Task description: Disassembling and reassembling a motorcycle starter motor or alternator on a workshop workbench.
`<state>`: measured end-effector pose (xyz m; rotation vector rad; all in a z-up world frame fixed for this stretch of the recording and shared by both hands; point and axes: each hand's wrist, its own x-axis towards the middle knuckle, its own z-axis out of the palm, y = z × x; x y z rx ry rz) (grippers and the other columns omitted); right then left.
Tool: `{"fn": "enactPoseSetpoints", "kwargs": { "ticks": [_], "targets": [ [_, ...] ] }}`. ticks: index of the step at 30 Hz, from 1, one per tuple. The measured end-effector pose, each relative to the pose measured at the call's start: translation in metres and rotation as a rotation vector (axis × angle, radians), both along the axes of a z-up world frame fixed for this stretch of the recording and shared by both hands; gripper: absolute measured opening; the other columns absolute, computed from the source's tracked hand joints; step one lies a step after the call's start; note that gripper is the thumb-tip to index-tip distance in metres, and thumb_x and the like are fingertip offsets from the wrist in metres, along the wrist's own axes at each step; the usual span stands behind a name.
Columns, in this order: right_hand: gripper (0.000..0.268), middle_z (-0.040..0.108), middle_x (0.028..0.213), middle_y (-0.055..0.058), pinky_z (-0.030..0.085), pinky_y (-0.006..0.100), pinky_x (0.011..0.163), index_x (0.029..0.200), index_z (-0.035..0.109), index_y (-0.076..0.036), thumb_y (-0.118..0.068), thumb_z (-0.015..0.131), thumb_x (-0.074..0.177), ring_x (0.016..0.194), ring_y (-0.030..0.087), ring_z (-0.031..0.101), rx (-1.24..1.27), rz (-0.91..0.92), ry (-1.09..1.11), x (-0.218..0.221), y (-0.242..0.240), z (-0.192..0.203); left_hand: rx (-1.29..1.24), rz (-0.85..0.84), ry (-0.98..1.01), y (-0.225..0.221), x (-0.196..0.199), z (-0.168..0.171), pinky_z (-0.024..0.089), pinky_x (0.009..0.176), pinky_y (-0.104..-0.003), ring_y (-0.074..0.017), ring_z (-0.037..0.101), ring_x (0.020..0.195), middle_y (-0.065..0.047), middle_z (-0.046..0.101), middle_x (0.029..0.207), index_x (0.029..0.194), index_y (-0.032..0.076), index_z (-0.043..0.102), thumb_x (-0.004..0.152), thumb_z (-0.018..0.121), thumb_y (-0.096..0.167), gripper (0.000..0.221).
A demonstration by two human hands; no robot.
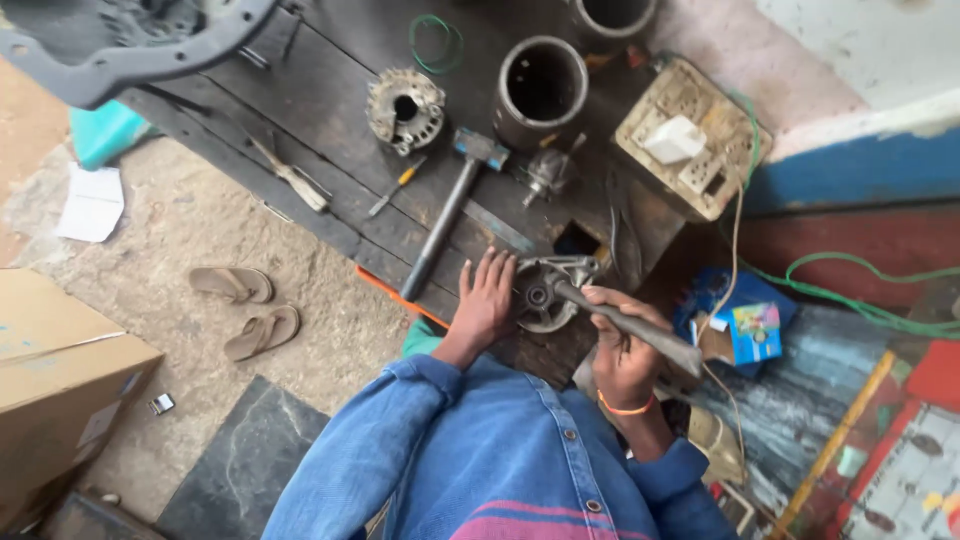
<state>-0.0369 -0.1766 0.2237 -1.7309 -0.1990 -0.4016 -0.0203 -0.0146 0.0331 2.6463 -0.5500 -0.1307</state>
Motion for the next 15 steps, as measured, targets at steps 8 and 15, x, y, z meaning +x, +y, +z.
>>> {"fn": "enactPoseSetpoints", "kwargs": {
  "ticks": [8,15],
  "targets": [
    [0.017,0.072,0.111,0.013,0.058,0.034,0.086,0.114,0.058,-0.001,-0.003,0.064,0.099,0.104,0.029,0.072,-0.497,0.100,0.106,-0.002,-0.007,-0.093,-0.028,-0.023,0.176,-0.007,0.000,0.010,0.016,0.120,-0.065,-0.0338,0.020,0.154,-0.017,0.032,0.160,0.156,0.000,0.026,0.076,0.075,0.024,0.097],
    [0.007,0.073,0.105,0.012,0.057,0.035,0.092,0.108,0.062,-0.003,-0.003,0.065,0.103,0.101,0.021,0.071,-0.191,-0.077,0.254,0.013,-0.041,-0.050,-0.039,-0.030,0.340,0.003,0.018,0.050,0.019,0.120,-0.062,-0.0356,0.018,0.154,-0.013,0.026,0.164,0.160,0.010,0.018,0.057,0.092,0.040,0.131]
  ]
}}
